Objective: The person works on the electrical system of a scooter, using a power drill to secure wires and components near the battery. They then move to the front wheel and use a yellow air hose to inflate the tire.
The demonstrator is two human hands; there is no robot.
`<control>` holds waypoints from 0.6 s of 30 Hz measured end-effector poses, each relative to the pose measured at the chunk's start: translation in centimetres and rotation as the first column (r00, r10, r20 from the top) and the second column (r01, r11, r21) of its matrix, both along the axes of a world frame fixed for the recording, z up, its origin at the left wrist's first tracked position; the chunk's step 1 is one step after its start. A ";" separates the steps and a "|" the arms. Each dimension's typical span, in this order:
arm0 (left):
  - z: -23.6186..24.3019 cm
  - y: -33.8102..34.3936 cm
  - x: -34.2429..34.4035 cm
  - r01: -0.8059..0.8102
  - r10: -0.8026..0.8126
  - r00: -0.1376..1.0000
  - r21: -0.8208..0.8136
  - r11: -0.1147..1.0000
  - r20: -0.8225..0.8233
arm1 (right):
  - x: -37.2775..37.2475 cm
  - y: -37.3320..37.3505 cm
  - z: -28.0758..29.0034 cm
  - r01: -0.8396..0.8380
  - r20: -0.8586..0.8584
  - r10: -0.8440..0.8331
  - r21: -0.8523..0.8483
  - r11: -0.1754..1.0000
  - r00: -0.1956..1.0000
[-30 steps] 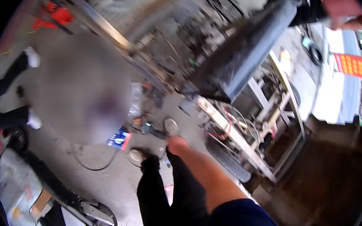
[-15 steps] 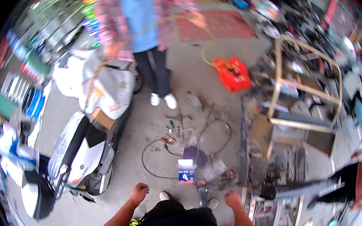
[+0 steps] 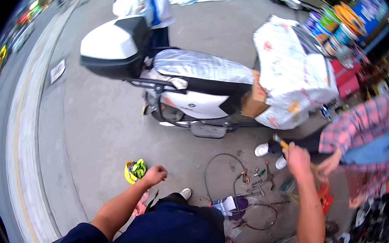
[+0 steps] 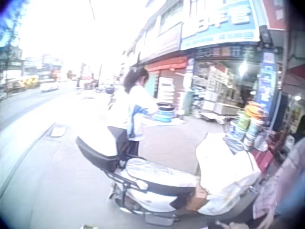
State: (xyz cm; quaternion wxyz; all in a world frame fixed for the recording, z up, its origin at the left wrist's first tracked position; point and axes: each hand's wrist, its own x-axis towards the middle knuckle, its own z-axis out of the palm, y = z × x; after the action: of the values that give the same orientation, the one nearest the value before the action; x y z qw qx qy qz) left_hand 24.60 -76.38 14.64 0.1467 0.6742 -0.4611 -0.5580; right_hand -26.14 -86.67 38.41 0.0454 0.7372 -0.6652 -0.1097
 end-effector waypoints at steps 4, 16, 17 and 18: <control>2.0 4.8 6.8 -0.383 0.368 0.920 0.112 0.917 0.133 | 6.4 1.0 -5.8 -0.264 0.054 0.258 0.211 0.941 0.965; 0.2 14.0 14.5 -0.477 0.452 0.827 -0.010 0.879 0.334 | 27.1 -5.0 -11.3 -0.240 0.911 0.274 -0.205 0.949 0.307; 1.9 12.6 14.5 -0.574 0.555 0.783 -0.015 0.819 0.281 | 26.9 -7.0 -10.6 -0.278 0.973 -0.124 0.176 0.944 0.194; 6.1 8.8 12.9 -0.765 0.737 0.643 0.126 0.631 0.208 | 26.6 -8.9 -9.8 -0.326 0.969 -0.246 0.238 0.915 0.018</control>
State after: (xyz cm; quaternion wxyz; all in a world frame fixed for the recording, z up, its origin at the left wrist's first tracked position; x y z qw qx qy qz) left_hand 37.50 -67.61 20.76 0.2649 0.8526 -0.0874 -0.4419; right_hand 0.44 -95.61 28.61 -0.5822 0.6094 -0.4424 0.3065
